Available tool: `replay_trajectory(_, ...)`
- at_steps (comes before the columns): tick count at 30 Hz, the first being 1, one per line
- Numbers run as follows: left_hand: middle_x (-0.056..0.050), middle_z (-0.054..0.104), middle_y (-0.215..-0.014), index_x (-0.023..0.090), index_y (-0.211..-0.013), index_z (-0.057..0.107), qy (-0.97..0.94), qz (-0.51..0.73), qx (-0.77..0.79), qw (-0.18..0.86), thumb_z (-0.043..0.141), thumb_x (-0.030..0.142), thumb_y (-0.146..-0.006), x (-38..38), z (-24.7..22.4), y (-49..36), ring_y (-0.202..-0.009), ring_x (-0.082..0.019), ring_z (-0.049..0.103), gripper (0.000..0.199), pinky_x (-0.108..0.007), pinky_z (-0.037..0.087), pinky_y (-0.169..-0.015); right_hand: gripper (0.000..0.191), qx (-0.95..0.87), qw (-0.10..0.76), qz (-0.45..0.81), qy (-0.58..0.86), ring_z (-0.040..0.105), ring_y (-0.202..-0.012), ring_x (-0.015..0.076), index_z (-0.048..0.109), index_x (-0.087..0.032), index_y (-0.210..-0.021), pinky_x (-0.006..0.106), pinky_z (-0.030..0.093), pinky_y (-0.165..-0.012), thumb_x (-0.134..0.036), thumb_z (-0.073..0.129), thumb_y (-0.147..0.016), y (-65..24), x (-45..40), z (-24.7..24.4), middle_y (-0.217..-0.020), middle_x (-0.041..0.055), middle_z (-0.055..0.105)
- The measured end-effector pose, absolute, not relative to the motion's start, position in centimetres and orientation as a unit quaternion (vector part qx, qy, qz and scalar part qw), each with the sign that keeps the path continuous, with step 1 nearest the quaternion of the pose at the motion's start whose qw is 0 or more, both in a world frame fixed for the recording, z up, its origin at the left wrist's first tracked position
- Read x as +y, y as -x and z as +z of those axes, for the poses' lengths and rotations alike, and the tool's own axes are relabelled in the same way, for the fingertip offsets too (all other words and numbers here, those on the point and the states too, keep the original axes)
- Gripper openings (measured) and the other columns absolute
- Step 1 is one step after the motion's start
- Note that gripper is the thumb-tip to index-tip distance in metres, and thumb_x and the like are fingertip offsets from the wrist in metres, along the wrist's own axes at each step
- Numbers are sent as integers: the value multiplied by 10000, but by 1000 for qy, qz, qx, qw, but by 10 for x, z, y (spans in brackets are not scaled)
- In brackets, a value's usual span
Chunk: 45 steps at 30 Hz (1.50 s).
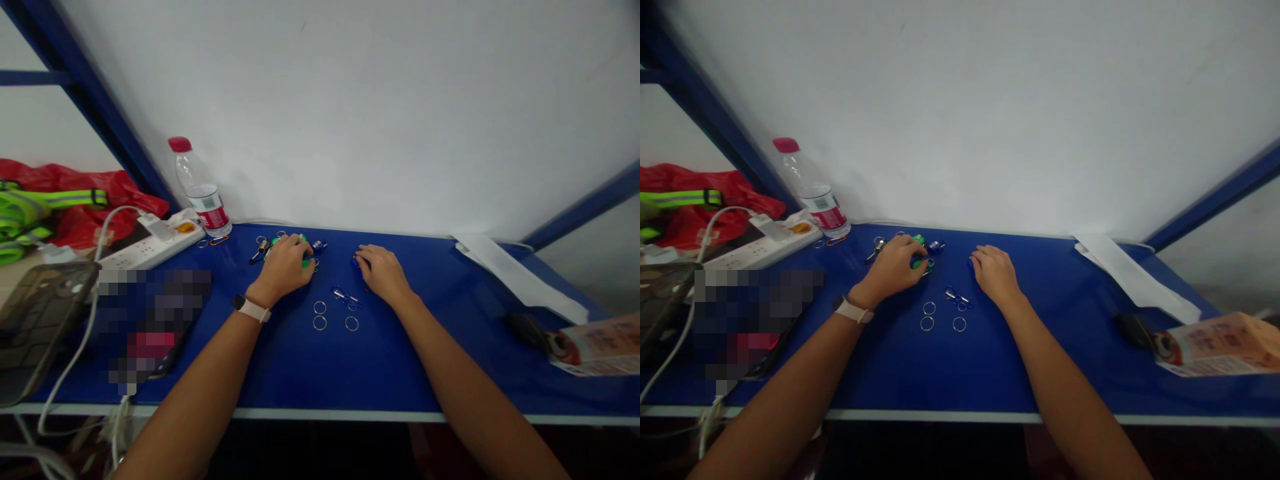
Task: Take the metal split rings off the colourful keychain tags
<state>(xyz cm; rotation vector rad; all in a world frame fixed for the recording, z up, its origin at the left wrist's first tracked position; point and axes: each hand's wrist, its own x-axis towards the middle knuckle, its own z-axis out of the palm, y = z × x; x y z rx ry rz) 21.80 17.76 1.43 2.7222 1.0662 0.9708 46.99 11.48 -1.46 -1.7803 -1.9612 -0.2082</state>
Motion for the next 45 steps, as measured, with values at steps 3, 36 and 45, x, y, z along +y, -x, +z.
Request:
replay_trajectory(3, -141, 681, -976, 163, -900, 719, -907, 252, 337, 26, 724, 306, -776, 176, 12, -217, -973, -321, 618, 189, -562, 473, -979, 299, -679, 283, -103, 669, 653, -1171, 342, 766, -122, -1077, 521, 462, -1037, -218, 500, -980, -476, 114, -9, -1236, 193, 721)
replay_trajectory(36, -16, 742, -861, 187, -911, 717, -873, 278, 235, 324, 597, 246, -929, 164, 41, -225, -760, -152, 643, 135, -314, 481, -748, 248, -661, 456, 288, 522, 570, -627, 138, 633, -200, -802, 293, 430, -617, -423, 648, -911, -429, 91, 19, -710, 14, 685)
replay_trajectory(45, -24, 733, -893, 188, -895, 681, -886, 318, 226, 253, 571, 220, -945, 160, 35, -232, -809, -156, 647, 124, -315, 469, -782, 369, -627, 481, 399, 466, 598, -650, 142, 668, -202, -866, 312, 492, -648, -570, 699, -856, -432, 93, 20, -782, 27, 687)
